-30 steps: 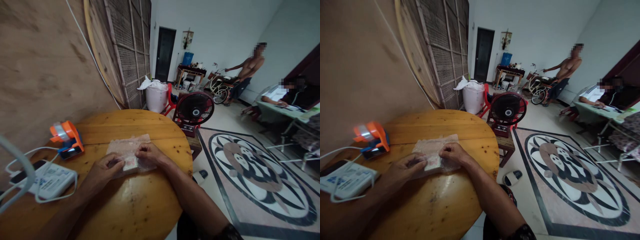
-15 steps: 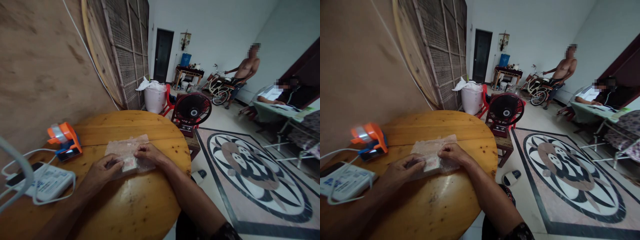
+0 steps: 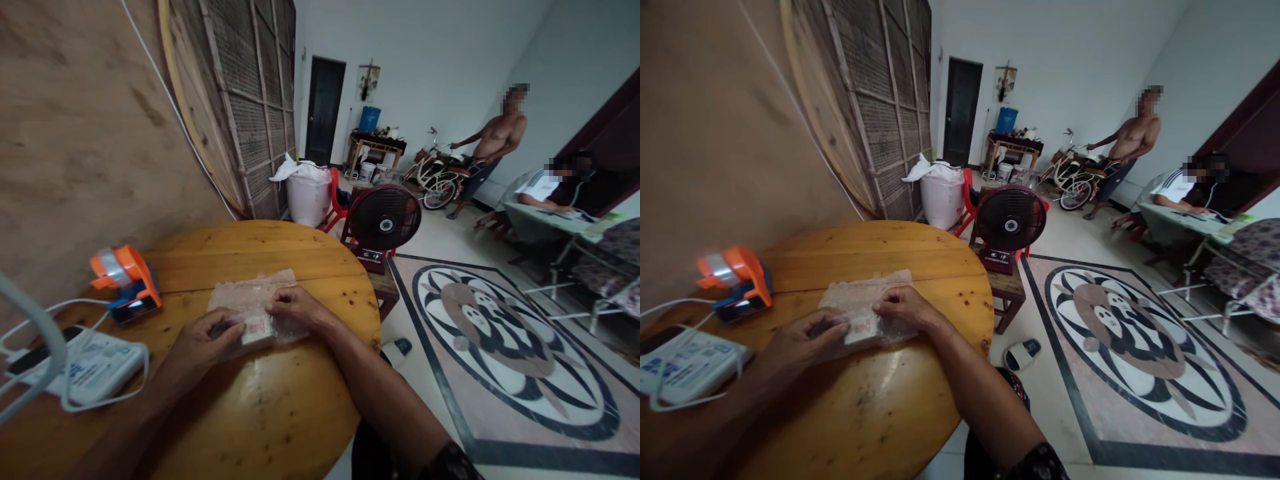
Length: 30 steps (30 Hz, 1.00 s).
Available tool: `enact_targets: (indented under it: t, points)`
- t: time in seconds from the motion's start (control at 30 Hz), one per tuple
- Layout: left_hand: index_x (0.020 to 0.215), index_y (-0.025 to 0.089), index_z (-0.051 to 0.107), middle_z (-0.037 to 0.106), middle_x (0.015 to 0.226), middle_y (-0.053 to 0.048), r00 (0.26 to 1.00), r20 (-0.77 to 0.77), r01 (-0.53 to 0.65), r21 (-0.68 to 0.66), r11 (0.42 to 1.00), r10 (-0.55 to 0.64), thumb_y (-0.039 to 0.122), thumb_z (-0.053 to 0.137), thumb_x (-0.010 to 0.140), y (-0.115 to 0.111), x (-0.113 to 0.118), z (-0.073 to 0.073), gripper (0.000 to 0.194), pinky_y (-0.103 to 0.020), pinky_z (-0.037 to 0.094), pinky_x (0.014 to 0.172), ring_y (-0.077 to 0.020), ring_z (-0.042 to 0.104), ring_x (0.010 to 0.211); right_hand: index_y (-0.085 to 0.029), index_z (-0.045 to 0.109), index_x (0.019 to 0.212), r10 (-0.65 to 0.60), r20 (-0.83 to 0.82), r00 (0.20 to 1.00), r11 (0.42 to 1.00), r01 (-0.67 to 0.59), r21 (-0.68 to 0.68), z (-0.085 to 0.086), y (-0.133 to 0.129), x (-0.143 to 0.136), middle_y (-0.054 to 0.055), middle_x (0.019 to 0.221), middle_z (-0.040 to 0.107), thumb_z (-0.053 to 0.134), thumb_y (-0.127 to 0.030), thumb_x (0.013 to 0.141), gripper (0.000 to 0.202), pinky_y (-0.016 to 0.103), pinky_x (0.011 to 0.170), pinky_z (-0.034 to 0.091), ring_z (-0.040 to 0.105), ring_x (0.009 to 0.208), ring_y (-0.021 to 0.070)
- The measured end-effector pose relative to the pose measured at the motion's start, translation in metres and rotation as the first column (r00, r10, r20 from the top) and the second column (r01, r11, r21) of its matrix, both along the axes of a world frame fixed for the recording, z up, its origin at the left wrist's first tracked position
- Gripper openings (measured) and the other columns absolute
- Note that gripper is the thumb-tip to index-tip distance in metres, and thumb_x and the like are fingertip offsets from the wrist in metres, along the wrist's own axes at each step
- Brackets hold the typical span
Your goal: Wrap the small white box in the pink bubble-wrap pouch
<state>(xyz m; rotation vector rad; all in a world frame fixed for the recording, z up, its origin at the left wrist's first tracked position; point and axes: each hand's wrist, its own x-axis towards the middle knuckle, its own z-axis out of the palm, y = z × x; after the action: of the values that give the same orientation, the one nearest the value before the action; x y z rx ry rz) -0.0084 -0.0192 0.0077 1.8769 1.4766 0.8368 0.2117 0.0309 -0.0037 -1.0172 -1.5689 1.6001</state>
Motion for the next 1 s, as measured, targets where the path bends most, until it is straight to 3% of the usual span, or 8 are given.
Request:
enact_targets:
  t: [0.37,0.77,1.0]
  points:
    - [0.083,0.019,0.067,0.067,0.08,-0.001,0.999,-0.046,0.012,0.005,1.0,-0.012,0.051,0.051,0.079,-0.0034,0.0035,0.0092,0.036,-0.026,0.046,0.067,-0.0208,0.06,0.077,-0.015,0.054,0.065,-0.039,0.05,0.998,0.997,0.036,0.066,-0.0025,0.0015,-0.0019,-0.006,0.059,0.048,0.071,-0.044,0.068,0.033,0.02,0.05,0.029,0.038,0.052,0.0062]
    - [0.083,0.02,0.064,0.065,0.08,0.0,1.0,0.004,0.021,-0.032,0.999,-0.021,0.049,0.053,0.079,-0.0018,0.0024,0.0065,0.031,-0.025,0.044,0.067,-0.0199,0.059,0.077,-0.016,0.054,0.068,-0.015,0.01,1.0,1.0,0.015,0.005,0.0021,-0.0012,0.0007,-0.007,0.059,0.047,0.073,-0.047,0.067,0.036,0.02,0.047,0.027,0.037,0.05,0.0055]
    - [0.084,0.02,0.065,0.064,0.077,0.001,1.0,0.004,0.009,-0.037,0.999,-0.009,0.05,0.055,0.079,-0.0027,0.0009,0.0045,0.033,-0.024,0.043,0.064,-0.0195,0.058,0.074,-0.016,0.053,0.065,-0.007,-0.001,1.0,0.999,0.007,0.042,-0.0016,0.0012,0.0003,-0.007,0.057,0.047,0.075,-0.047,0.066,0.038,0.019,0.046,0.027,0.037,0.05,0.0055]
